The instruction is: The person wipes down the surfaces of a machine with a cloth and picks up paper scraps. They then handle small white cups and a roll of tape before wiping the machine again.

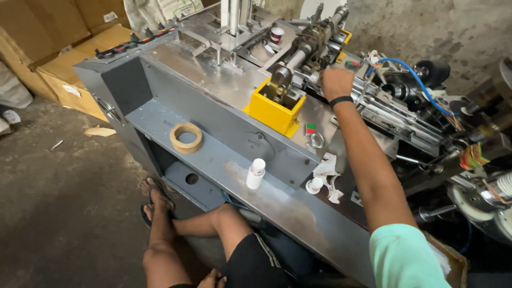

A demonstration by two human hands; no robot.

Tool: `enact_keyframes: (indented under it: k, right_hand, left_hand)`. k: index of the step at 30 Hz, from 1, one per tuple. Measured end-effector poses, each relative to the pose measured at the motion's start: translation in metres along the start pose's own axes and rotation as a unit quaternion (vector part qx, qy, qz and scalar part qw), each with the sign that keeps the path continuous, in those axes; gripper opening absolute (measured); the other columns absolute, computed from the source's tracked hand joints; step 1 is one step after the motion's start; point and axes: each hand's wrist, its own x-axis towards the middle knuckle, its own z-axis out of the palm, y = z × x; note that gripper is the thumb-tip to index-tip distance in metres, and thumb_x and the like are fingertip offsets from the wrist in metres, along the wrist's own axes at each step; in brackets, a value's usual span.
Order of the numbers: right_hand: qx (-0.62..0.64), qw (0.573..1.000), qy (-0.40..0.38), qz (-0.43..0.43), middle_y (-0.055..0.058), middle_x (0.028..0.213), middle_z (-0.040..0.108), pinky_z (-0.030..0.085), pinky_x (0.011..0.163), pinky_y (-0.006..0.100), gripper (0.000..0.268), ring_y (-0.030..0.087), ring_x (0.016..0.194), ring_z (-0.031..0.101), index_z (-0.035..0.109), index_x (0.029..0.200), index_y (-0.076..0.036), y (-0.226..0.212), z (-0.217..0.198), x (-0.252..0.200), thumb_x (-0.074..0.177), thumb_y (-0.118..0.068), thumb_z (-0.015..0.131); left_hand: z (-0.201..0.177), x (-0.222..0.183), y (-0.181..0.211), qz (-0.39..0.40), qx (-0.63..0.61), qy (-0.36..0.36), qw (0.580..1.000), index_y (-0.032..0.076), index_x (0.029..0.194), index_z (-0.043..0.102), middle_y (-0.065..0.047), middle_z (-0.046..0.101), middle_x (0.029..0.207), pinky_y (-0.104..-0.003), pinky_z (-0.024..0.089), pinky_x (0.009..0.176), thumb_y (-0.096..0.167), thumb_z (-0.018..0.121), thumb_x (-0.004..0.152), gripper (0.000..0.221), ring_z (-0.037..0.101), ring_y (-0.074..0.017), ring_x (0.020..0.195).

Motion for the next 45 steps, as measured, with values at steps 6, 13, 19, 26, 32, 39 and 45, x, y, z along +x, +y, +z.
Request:
enact_keyframes:
  k: [6,13,19,26,32,39,45]
  right_hand:
    - [0.076,0.996,-0.019,0.042,0.012,0.082,0.074,0.054,0.066,0.047,0.019,0.034,0.078,0.072,0.079,0.084,-0.018,-0.010,-0.024,-0.013,0.084,-0.037,0.078]
    - [0.112,0.986,0.092,0.088,0.009,0.091,0.073,0.053,0.065,0.046,0.009,0.034,0.080,0.069,0.080,0.087,-0.023,-0.026,-0.088,-0.055,0.082,-0.031,0.078]
    - [0.191,0.962,0.143,0.133,0.008,0.097,0.074,0.053,0.073,0.048,0.011,0.033,0.088,0.069,0.078,0.099,-0.017,-0.019,-0.025,-0.045,0.094,-0.025,0.073]
    - [0.203,0.953,0.027,0.224,0.007,0.087,0.075,0.055,0.069,0.047,0.013,0.031,0.081,0.072,0.081,0.088,-0.022,-0.009,-0.008,-0.029,0.080,-0.030,0.077]
    - [0.266,0.924,-0.011,0.274,0.008,0.088,0.074,0.056,0.071,0.045,0.014,0.032,0.083,0.071,0.082,0.087,-0.024,-0.009,0.001,-0.023,0.076,-0.032,0.079]
    - [0.232,0.934,0.009,0.274,0.013,0.103,0.066,0.053,0.079,0.047,0.013,0.034,0.095,0.067,0.079,0.086,-0.021,-0.014,0.022,-0.024,0.078,-0.030,0.079]
    - [0.241,0.938,0.107,0.227,0.017,0.109,0.059,0.052,0.081,0.050,0.017,0.038,0.097,0.064,0.069,0.098,-0.010,-0.019,0.027,-0.029,0.096,-0.028,0.069]
  left_hand:
    - [0.008,0.012,-0.006,-0.011,0.025,-0.057,0.998,0.009,0.100,0.064,-0.015,0.075,0.084,-0.035,0.061,0.080,0.043,0.075,0.084,0.039,0.078,-0.0259,0.076]
    - [0.003,0.013,0.000,0.010,0.011,-0.038,0.999,0.011,0.099,0.066,-0.016,0.076,0.086,-0.037,0.060,0.081,0.041,0.076,0.081,0.036,0.077,-0.0273,0.080]
    - [0.000,0.005,-0.013,0.007,0.018,-0.039,0.999,0.010,0.099,0.066,-0.016,0.076,0.088,-0.039,0.059,0.081,0.039,0.076,0.081,0.036,0.076,-0.0286,0.082]
    - [-0.001,0.015,-0.007,0.016,0.003,-0.028,0.999,0.010,0.099,0.066,-0.017,0.076,0.090,-0.040,0.058,0.082,0.038,0.077,0.082,0.035,0.075,-0.0299,0.085]
    - [-0.001,0.002,-0.003,0.041,-0.029,0.019,0.999,0.009,0.096,0.068,-0.020,0.077,0.088,-0.042,0.057,0.082,0.034,0.078,0.080,0.031,0.075,-0.0322,0.086]
    - [-0.016,-0.002,0.008,-0.011,-0.020,-0.054,0.998,0.007,0.101,0.067,-0.016,0.076,0.085,-0.034,0.061,0.078,0.036,0.071,0.090,0.031,0.077,-0.0224,0.075]
    - [0.016,0.009,-0.005,0.087,-0.094,0.184,0.974,0.008,0.093,0.070,-0.011,0.073,0.068,-0.036,0.060,0.058,0.025,0.081,0.070,0.031,0.070,-0.0220,0.049]
